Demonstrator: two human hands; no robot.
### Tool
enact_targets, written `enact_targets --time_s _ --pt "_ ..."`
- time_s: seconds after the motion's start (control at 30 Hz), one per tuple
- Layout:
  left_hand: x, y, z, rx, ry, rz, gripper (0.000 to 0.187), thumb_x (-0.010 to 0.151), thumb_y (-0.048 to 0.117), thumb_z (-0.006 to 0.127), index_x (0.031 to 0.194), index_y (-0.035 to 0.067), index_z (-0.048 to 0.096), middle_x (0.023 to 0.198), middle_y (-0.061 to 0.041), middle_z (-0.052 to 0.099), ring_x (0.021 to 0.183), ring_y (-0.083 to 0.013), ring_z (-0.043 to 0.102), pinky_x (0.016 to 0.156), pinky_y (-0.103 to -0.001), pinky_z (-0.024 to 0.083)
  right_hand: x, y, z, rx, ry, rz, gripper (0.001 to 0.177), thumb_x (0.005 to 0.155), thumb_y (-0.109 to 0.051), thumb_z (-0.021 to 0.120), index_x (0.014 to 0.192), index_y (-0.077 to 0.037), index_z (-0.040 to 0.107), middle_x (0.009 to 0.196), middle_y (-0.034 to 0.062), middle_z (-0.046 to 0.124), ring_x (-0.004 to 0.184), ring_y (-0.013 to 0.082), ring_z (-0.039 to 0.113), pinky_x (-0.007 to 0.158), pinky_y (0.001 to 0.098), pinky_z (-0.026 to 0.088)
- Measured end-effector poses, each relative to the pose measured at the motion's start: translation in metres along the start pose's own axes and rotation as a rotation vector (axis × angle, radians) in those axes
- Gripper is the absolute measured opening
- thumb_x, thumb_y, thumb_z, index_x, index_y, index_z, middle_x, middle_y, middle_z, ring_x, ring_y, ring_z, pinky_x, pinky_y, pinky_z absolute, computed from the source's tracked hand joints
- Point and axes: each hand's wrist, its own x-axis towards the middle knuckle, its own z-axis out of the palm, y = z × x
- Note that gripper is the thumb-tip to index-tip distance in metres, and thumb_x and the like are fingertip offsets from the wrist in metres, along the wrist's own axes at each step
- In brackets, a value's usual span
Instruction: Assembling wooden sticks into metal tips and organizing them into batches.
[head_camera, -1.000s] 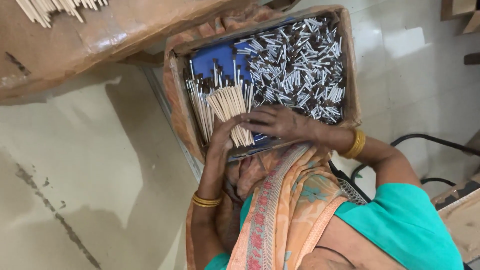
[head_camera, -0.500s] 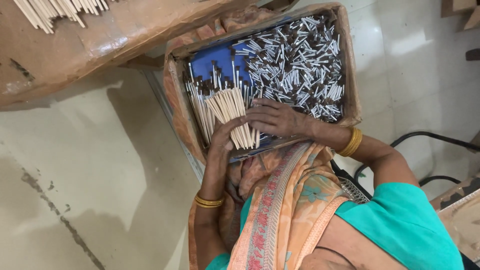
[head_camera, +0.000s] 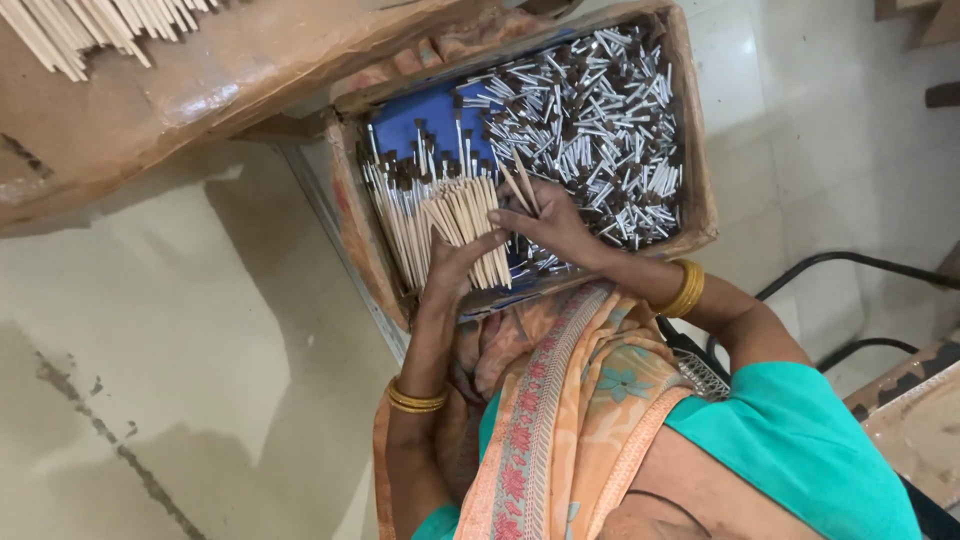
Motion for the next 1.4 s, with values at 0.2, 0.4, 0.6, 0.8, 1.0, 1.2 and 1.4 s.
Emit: enact_targets --time_s 0.2,0.4,0.6,0.8,1.0,1.2,1.4 --pt "0.001 -0.012 -0.009 -0.044 -0.007 0.021 0.051 0.083 0.001 0.082 0.127 -0.007 0.057 0.112 -0.022 0.071 0.103 -0.0299 0.074 0.092 -0.041 0.066 -0.004 0.019 0.0 0.26 -0.013 -0.071 0.015 0.108 -0.024 0.06 0.105 -0.01 0.063 0.075 -0.0055 0.053 0.059 0.005 0.045 0.048 0.0196 0.039" --pt "0.002 -0.019 -0.014 -0.122 0.23 -0.217 0.074 0.08 0.0 0.083 0.123 0.04 0.038 0.116 -0.026 0.074 0.104 -0.0341 0.077 0.095 -0.04 0.066 0.001 0.006 -0.01 0.677 -0.036 0.175 0.014 0.11 -0.023 0.06 0.108 -0.014 0.05 0.064 -0.0062 0.044 0.049 0.0056 0.039 0.04 0.0178 0.033" --pt "0.0 -0.014 -0.013 -0.093 0.016 0.009 0.053 0.082 -0.002 0.083 0.128 -0.006 0.056 0.112 -0.023 0.071 0.104 -0.0318 0.073 0.091 -0.045 0.063 -0.01 -0.01 -0.015 0.159 -0.033 -0.018 0.023 0.107 -0.027 0.059 0.123 -0.01 0.06 0.061 -0.0032 0.048 0.044 0.0051 0.044 0.035 0.0188 0.035" --pt "0.002 -0.029 -0.024 -0.09 0.051 -0.05 0.055 0.081 0.0 0.085 0.129 -0.006 0.058 0.11 -0.021 0.072 0.103 -0.0296 0.074 0.091 -0.04 0.066 -0.022 -0.042 -0.03 -0.944 -0.377 -1.019 0.065 0.084 -0.037 0.075 0.14 -0.008 0.056 0.077 0.0032 0.056 0.067 0.0176 0.061 0.052 0.0309 0.053" --pt "-0.01 0.005 -0.001 -0.164 0.203 -0.137 0.062 0.072 -0.002 0.083 0.125 0.001 0.053 0.105 -0.02 0.07 0.094 -0.0295 0.074 0.079 -0.04 0.065 -0.009 0.031 -0.017 -0.859 0.135 -1.02 0.023 0.105 -0.019 0.071 0.122 -0.013 0.057 0.098 0.0076 0.069 0.077 0.0147 0.067 0.049 0.0227 0.047" --pt "-0.013 0.002 0.009 0.031 0.075 0.065 0.052 0.079 -0.002 0.083 0.125 -0.006 0.057 0.113 -0.02 0.07 0.104 -0.0289 0.075 0.092 -0.039 0.067 -0.006 -0.007 0.007 -0.039 -0.024 -0.059 0.016 0.099 -0.021 0.068 0.105 -0.006 0.071 0.062 0.0033 0.062 0.046 0.0075 0.048 0.04 0.0228 0.037" --pt "-0.012 -0.027 -0.013 -0.075 0.092 -0.057 0.059 0.081 0.002 0.083 0.132 -0.007 0.054 0.117 -0.024 0.071 0.109 -0.033 0.073 0.097 -0.043 0.063 -0.008 0.029 -0.001 -0.014 -0.025 0.012 0.023 0.106 -0.026 0.06 0.094 -0.008 0.067 0.06 0.0041 0.051 0.045 0.0107 0.04 0.039 0.023 0.029"
